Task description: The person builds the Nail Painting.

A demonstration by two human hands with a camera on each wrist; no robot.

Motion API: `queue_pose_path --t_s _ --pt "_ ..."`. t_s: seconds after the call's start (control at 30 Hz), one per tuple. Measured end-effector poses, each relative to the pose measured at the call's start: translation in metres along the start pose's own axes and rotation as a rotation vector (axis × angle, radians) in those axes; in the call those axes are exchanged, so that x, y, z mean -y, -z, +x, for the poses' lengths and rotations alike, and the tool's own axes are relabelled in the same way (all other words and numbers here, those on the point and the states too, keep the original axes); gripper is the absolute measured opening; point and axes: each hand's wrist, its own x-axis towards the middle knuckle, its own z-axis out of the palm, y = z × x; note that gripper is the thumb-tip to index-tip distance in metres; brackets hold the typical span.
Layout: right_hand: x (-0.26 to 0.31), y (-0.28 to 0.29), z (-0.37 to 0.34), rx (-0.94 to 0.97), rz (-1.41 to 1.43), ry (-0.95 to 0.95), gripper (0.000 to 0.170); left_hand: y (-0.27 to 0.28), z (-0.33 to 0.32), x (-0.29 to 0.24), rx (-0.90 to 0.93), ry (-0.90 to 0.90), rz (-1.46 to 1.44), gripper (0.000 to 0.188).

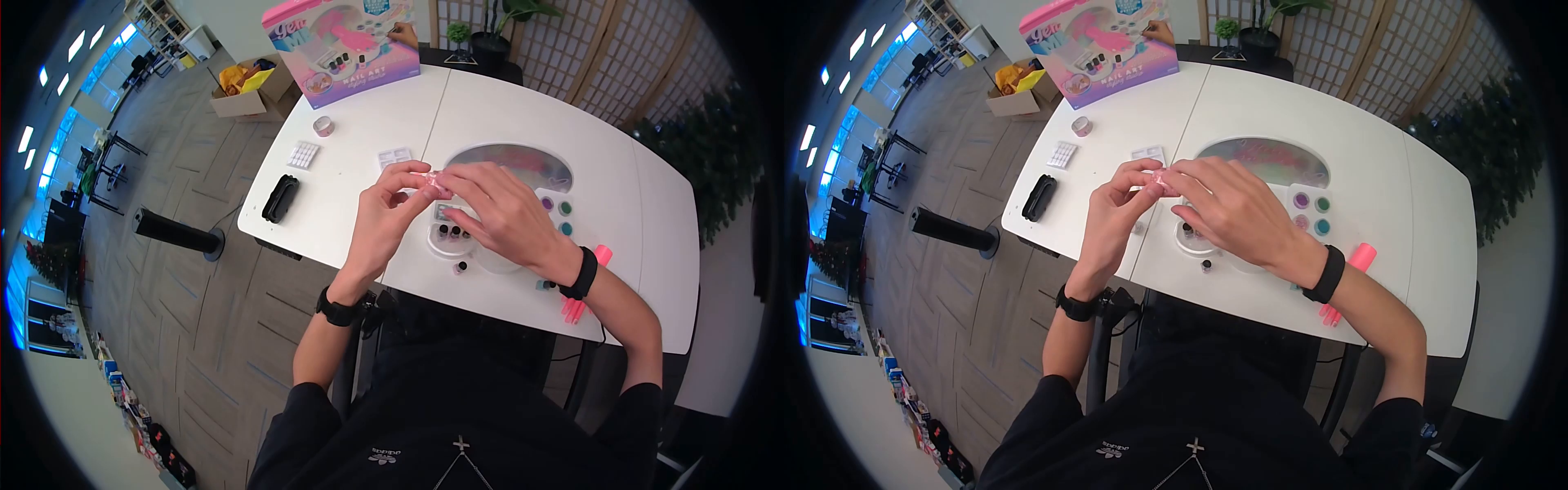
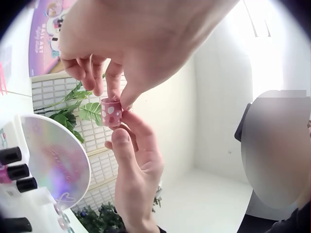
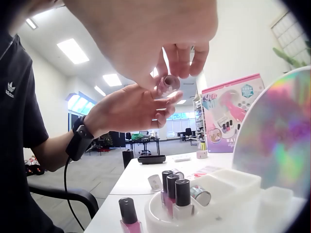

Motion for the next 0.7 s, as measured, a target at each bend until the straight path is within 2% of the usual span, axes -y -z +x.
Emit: queue_pose_path --t_s 0.1,0.33,0.5,0.6,0.7 --pt "-0.003 -0.002 0.001 -0.019 0.050 -0.039 0.041 -0.005 -0.005 -0.005 0.042 -0.011 -0.033 0.019" --pt "0.003 0.007 0.004 0.058 0.397 -0.351 0.024 -0.005 -0.007 -0.001 0.071 -0.092 0.011 0.023" --pt "-0.003 0.013 0.004 0.210 0.628 -0.526 0.026 -0.005 -0.007 -0.001 0.114 -0.130 -0.025 0.024" --pt "-0.008 0.015 0.001 0.313 0.939 -0.725 0.030 -0.004 -0.008 0.002 0.145 -0.156 -0.023 0.028" --pt "-0.012 0.020 0.003 0.385 1.090 -0.757 0.029 -0.003 -0.011 0.002 0.179 -0.161 -0.031 0.033"
